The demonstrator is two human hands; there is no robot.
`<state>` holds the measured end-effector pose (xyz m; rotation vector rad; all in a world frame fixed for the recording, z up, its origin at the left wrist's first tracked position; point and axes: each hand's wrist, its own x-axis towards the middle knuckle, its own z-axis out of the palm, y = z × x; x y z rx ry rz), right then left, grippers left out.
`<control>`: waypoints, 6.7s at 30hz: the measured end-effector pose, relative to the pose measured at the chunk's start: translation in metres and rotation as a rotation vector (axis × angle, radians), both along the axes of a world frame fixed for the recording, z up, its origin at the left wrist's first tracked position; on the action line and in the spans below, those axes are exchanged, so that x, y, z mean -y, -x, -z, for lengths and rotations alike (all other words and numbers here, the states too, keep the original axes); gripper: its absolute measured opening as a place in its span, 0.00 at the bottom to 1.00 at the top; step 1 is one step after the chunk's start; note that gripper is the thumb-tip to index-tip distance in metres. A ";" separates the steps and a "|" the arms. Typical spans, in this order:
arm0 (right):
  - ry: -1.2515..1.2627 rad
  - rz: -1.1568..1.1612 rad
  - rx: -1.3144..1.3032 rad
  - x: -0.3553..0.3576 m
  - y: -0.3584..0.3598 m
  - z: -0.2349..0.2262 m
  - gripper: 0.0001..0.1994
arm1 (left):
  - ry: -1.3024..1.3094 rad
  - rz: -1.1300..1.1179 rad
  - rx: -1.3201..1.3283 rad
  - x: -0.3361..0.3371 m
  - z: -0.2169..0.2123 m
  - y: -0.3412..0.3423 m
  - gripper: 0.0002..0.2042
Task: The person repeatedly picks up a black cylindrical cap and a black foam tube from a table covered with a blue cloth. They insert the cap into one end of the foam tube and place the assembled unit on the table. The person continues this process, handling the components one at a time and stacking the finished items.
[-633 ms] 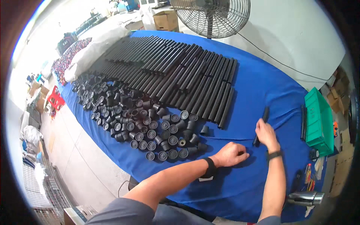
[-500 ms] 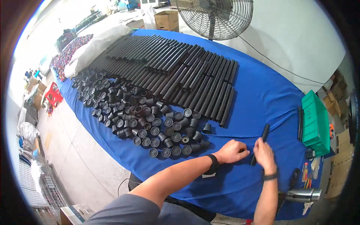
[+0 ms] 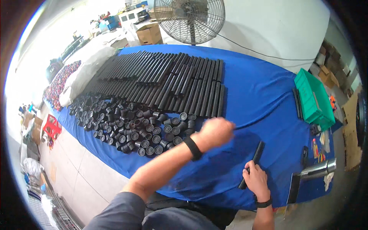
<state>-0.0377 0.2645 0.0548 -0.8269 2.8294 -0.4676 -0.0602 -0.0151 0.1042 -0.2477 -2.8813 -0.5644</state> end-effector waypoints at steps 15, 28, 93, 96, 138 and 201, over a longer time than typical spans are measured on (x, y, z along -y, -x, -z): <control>0.038 -0.021 0.000 0.000 0.000 -0.001 0.10 | 0.042 -0.085 0.034 0.054 -0.006 -0.013 0.12; -0.013 0.048 -0.008 0.011 -0.002 0.005 0.10 | -2.109 0.244 0.808 -0.039 0.095 -0.001 0.21; 0.470 0.182 0.242 0.013 -0.045 -0.029 0.16 | -1.922 1.011 0.847 -0.040 0.092 -0.050 0.28; 0.405 0.131 0.290 0.010 -0.042 -0.039 0.17 | -1.958 1.009 0.836 -0.040 0.094 -0.050 0.28; 0.304 0.312 -0.158 0.003 -0.051 -0.008 0.17 | -1.935 0.746 0.784 -0.052 0.090 -0.055 0.24; 1.227 0.684 0.725 -0.011 -0.063 0.023 0.22 | -2.523 0.680 0.963 -0.054 0.110 -0.045 0.16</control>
